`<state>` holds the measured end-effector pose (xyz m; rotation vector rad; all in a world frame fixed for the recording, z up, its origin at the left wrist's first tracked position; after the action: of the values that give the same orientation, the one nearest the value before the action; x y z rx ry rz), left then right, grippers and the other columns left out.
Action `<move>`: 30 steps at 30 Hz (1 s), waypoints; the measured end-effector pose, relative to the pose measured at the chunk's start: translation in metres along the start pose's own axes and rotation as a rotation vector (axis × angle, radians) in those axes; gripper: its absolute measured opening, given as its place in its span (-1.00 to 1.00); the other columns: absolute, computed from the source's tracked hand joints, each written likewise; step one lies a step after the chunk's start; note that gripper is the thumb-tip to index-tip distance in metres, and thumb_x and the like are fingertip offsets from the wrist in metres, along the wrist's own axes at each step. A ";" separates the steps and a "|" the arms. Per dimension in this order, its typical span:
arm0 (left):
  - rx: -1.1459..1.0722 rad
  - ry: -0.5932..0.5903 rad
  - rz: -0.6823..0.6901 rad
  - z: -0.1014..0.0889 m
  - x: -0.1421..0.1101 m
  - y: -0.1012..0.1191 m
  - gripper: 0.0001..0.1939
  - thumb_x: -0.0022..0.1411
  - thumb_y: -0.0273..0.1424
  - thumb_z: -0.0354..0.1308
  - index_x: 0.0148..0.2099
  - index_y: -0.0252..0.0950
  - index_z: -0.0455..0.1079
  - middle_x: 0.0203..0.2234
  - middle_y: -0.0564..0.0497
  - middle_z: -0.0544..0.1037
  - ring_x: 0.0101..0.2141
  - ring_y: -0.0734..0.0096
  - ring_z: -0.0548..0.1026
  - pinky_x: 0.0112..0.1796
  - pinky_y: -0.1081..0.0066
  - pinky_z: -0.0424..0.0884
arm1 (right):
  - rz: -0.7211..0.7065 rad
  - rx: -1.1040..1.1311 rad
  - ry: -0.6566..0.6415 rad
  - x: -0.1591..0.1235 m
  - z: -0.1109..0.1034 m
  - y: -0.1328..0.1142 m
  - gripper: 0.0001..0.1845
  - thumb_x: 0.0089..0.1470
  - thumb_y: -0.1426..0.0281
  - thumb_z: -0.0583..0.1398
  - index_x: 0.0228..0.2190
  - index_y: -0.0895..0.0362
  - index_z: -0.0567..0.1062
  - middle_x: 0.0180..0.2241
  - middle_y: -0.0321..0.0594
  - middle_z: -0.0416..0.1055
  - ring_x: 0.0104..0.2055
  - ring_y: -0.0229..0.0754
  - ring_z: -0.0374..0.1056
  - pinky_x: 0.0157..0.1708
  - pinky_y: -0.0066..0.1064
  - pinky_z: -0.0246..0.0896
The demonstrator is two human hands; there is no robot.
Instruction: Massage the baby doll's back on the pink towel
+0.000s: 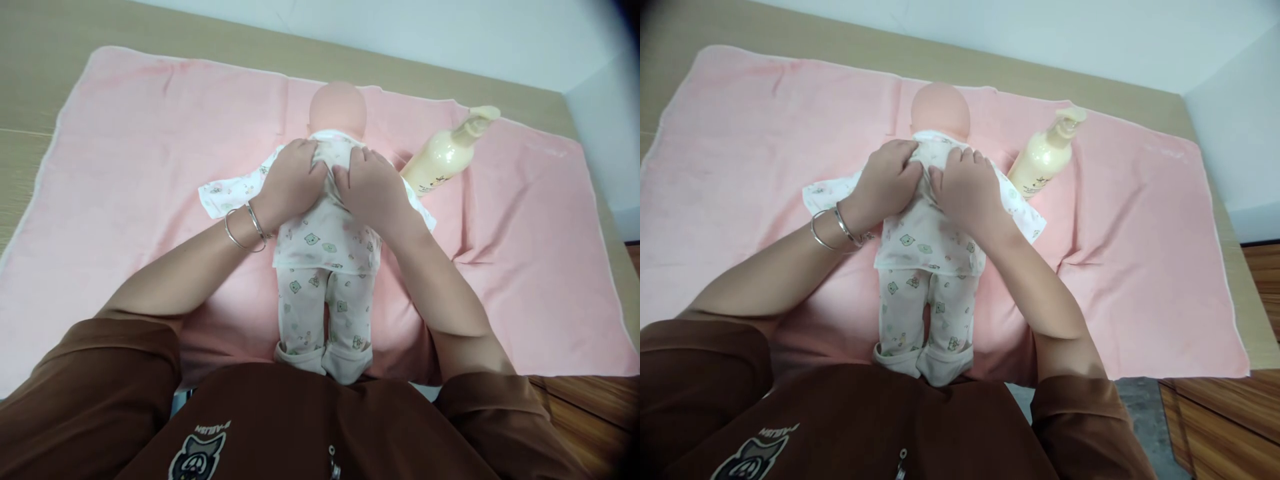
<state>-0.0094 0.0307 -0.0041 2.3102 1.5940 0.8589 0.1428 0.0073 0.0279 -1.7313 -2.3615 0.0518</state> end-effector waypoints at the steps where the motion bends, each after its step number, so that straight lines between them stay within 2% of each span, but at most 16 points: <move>1: -0.003 0.008 -0.010 0.002 0.003 -0.005 -0.88 0.34 -0.49 -0.02 -0.23 -0.21 0.32 -0.27 -0.18 0.51 -0.10 -0.09 0.51 -0.01 0.01 0.44 | -0.015 -0.021 0.010 -0.004 0.000 -0.005 -0.54 0.46 0.26 -0.07 0.04 0.38 0.39 0.03 0.25 0.44 0.14 0.25 0.33 0.17 0.05 0.25; 5: 0.027 0.033 0.010 0.012 0.007 -0.017 -0.84 0.40 -0.37 -0.08 -0.16 -0.22 0.32 -0.21 -0.24 0.49 -0.06 -0.16 0.48 0.00 -0.07 0.38 | -0.029 -0.015 0.037 -0.007 0.000 -0.011 -0.61 0.43 0.32 -0.06 -0.02 0.33 0.42 -0.06 0.21 0.45 0.08 0.27 0.36 0.10 0.07 0.30; 7: 0.023 0.018 0.005 0.016 0.006 -0.019 -0.77 0.40 -0.31 -0.09 -0.06 -0.24 0.35 -0.14 -0.26 0.50 -0.01 -0.15 0.45 0.04 -0.09 0.35 | 0.003 0.038 0.026 0.000 0.002 -0.005 -0.60 0.45 0.26 -0.06 -0.08 0.27 0.44 -0.12 0.15 0.46 0.06 0.27 0.38 0.10 0.10 0.31; 9: -0.021 0.014 -0.030 0.018 0.007 -0.021 -0.69 0.43 -0.19 -0.10 0.02 -0.20 0.36 -0.07 -0.20 0.50 0.05 -0.08 0.42 0.09 -0.08 0.30 | 0.062 0.101 -0.011 0.008 0.005 0.003 -0.56 0.46 0.17 -0.05 -0.11 0.25 0.44 -0.16 0.10 0.46 0.05 0.26 0.41 0.12 0.12 0.30; 12: -0.038 0.026 -0.095 0.018 0.007 -0.022 -0.62 0.45 -0.08 -0.10 0.08 -0.16 0.36 -0.03 -0.14 0.49 0.08 -0.05 0.39 0.11 -0.09 0.28 | 0.125 0.151 -0.039 0.015 0.010 0.012 -0.50 0.46 0.08 -0.03 -0.09 0.26 0.44 -0.15 0.09 0.48 0.03 0.25 0.43 0.10 0.10 0.32; 16: 0.006 0.030 -0.101 0.017 0.006 -0.019 -0.67 0.46 -0.18 -0.01 0.11 -0.23 0.37 -0.02 -0.22 0.49 0.09 -0.14 0.41 0.10 -0.09 0.29 | 0.116 0.131 0.024 0.017 0.016 0.015 -0.48 0.45 0.05 -0.02 -0.06 0.27 0.42 -0.11 0.10 0.46 0.02 0.25 0.42 0.05 0.07 0.34; 20: 0.017 0.040 -0.121 0.018 0.006 -0.019 -0.71 0.50 -0.24 0.03 0.12 -0.27 0.38 -0.02 -0.21 0.49 0.09 -0.10 0.40 0.12 -0.08 0.29 | 0.122 0.144 0.060 0.017 0.023 0.017 -0.50 0.43 0.03 0.00 -0.08 0.23 0.40 -0.09 0.09 0.45 0.05 0.27 0.39 0.07 0.14 0.31; 24: -0.001 0.085 -0.089 0.019 0.004 -0.020 -0.75 0.42 -0.32 0.10 0.11 -0.18 0.40 -0.04 -0.17 0.51 0.05 -0.10 0.43 0.08 -0.04 0.34 | 0.104 0.181 0.110 0.019 0.027 0.020 -0.53 0.41 0.01 0.02 -0.10 0.18 0.40 -0.10 0.06 0.46 0.04 0.25 0.39 0.08 0.18 0.30; 27: -0.003 0.136 -0.051 0.019 0.002 -0.021 -0.73 0.37 -0.36 0.11 0.10 -0.15 0.42 -0.07 -0.16 0.54 0.00 -0.10 0.46 0.04 -0.04 0.38 | 0.096 0.180 0.092 0.016 0.022 0.018 -0.54 0.42 0.04 0.01 -0.10 0.18 0.41 -0.12 0.06 0.46 0.04 0.24 0.39 0.08 0.18 0.32; 30: -0.017 0.159 -0.035 0.021 0.001 -0.025 -0.71 0.37 -0.37 0.11 0.11 -0.18 0.43 -0.08 -0.16 0.55 -0.01 -0.09 0.47 0.04 -0.04 0.40 | 0.064 0.148 0.034 0.010 0.008 0.012 -0.61 0.42 0.15 0.02 -0.08 0.20 0.44 -0.11 0.07 0.48 0.05 0.24 0.40 0.09 0.16 0.34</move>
<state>-0.0175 0.0445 -0.0326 2.2449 1.6777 1.0674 0.1503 0.0211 0.0198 -1.7231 -2.2172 0.2012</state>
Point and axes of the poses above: each hand's wrist, its own x-axis towards the middle knuckle, its own z-axis out of the palm, y = z × x, the point moved 2 cm from there along x, towards the middle knuckle
